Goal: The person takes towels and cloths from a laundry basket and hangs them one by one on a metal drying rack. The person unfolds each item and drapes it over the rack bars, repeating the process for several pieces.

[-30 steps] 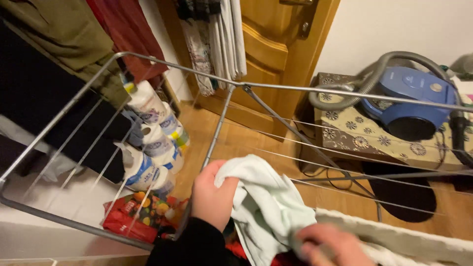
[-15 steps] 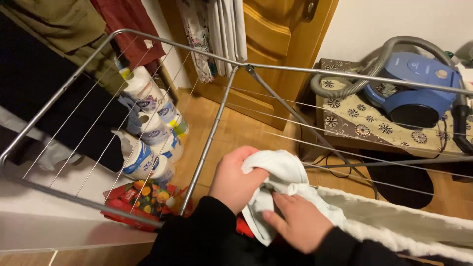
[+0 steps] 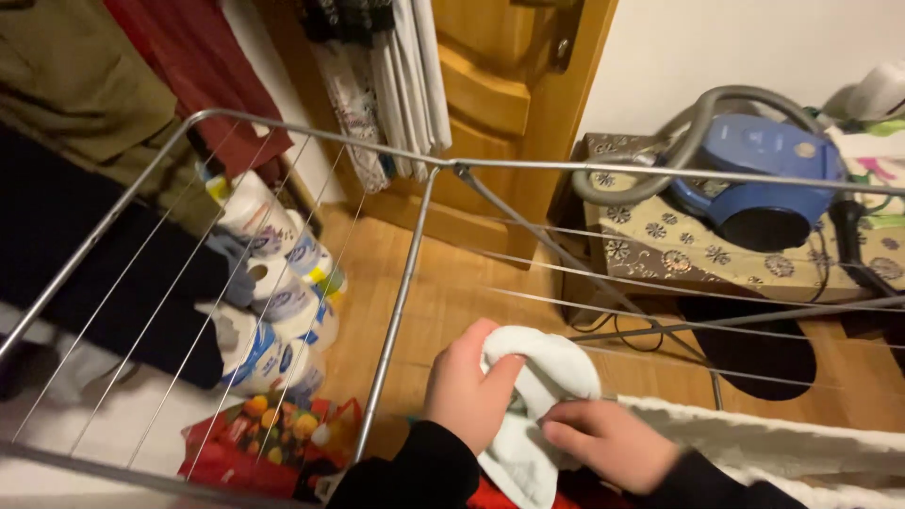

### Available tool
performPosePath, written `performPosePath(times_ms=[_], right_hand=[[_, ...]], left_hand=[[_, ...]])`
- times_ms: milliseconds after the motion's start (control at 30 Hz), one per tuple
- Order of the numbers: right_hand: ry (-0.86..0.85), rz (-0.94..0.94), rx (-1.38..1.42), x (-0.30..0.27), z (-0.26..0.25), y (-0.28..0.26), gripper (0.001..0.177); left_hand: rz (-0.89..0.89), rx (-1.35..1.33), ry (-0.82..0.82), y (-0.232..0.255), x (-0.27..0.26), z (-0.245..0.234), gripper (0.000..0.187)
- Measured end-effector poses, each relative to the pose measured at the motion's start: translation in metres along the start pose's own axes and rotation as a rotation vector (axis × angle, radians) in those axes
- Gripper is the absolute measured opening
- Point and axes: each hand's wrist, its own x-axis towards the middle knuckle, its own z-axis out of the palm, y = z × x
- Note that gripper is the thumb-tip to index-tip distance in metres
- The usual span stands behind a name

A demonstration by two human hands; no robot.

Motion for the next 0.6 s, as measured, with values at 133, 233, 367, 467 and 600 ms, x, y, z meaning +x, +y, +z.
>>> performPosePath(times_ms=[133, 233, 367, 467, 600], right_hand=[[0.624, -0.255, 0.279, -0.058, -0.047, -0.026, 0.028], [0.588, -0.456, 0.026, -0.066, -0.064, -0.030, 0.109], [0.479, -0.224, 0.209, -0.056, -0.072, -0.009, 0.033], [0.623, -0.044, 0.263, -0.063, -0.077, -0.014, 0.029], [0.723, 0.155, 0.338, -0.074, -0.080, -0.013, 0.021]], left_hand=[[-0.001, -0.104, -0.247, 0.041, -0.001, 0.004, 0.019], [0.018, 0.160, -0.568, 0.081, -0.008, 0.002, 0.036], [0.087, 0.077, -0.360, 0.086, -0.010, 0.010, 0.030], [0.101, 0.336, -0.158, 0.048, -0.028, 0.019, 0.036], [0.238, 0.723, -0.579, -0.029, -0.057, 0.058, 0.076]])
